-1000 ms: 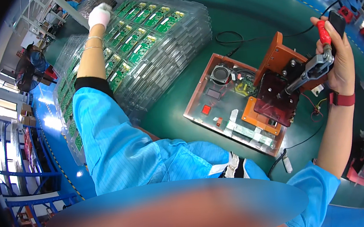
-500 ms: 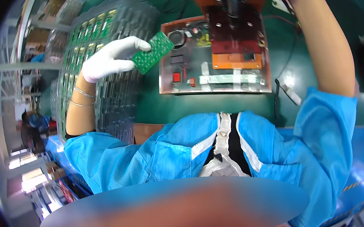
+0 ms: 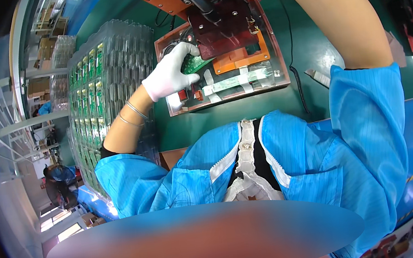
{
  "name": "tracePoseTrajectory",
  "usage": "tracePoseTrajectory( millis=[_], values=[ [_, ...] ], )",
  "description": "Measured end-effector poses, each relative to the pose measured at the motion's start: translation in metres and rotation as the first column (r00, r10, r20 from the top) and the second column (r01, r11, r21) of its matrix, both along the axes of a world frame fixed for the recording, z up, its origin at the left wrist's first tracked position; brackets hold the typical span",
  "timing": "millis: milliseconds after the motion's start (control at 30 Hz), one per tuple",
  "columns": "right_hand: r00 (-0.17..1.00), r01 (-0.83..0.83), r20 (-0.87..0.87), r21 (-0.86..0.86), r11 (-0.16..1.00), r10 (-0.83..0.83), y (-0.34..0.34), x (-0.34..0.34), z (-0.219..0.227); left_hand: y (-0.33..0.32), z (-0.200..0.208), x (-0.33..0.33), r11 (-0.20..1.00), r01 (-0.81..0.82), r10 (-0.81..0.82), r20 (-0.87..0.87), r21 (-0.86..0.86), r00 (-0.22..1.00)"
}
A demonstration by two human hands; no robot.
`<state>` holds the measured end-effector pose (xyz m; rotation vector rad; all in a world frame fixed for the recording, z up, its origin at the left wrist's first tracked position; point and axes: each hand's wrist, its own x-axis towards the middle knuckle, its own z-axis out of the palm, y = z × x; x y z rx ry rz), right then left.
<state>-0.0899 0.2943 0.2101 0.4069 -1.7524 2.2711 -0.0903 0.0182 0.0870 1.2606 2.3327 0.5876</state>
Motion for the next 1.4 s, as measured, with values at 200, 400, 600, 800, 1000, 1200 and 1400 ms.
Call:
tracePoseTrajectory(
  millis=[200, 400, 600, 800, 1000, 1200, 1400],
  values=[
    [0.999, 0.022, -0.029, 0.029, 0.999, -0.021, -0.015, -0.002, 0.007, -0.001, -0.04, -0.004, 0.952, 0.164, -0.138, -0.118, 0.258, 0.983],
    [0.997, 0.074, -0.02, 0.041, 0.996, -0.074, -0.006, 0.006, 0.003, 0.039, -0.076, 0.001, 0.931, 0.17, -0.141, -0.111, 0.323, 0.984],
    [0.997, 0.074, -0.01, 0.029, 0.997, -0.074, -0.006, 0.004, 0.001, 0.047, -0.058, -0.002, 0.901, 0.349, -0.272, -0.293, 0.256, 0.917],
    [0.997, 0.083, 0.001, 0.033, 0.996, -0.083, -0.004, 0.007, 0.001, 0.044, -0.043, 0.021, 0.898, 0.421, -0.286, -0.557, 0.128, 0.78],
    [0.999, 0.044, -0.007, 0.015, 0.999, -0.044, -0.007, -0.002, 0.0, 0.045, -0.049, 0.029, 0.94, 0.324, -0.243, -0.46, 0.105, 0.854],
    [1.0, 0.024, 0.012, 0.003, 1.0, -0.024, -0.005, 0.003, 0.003, 0.039, -0.058, 0.033, 0.945, 0.32, -0.256, -0.458, 0.066, 0.851],
    [0.99, 0.125, -0.081, 0.072, 0.99, -0.119, -0.001, 0.0, 0.001, 0.009, -0.046, 0.026, 0.939, 0.277, -0.208, -0.302, 0.206, 0.93]
  ],
)
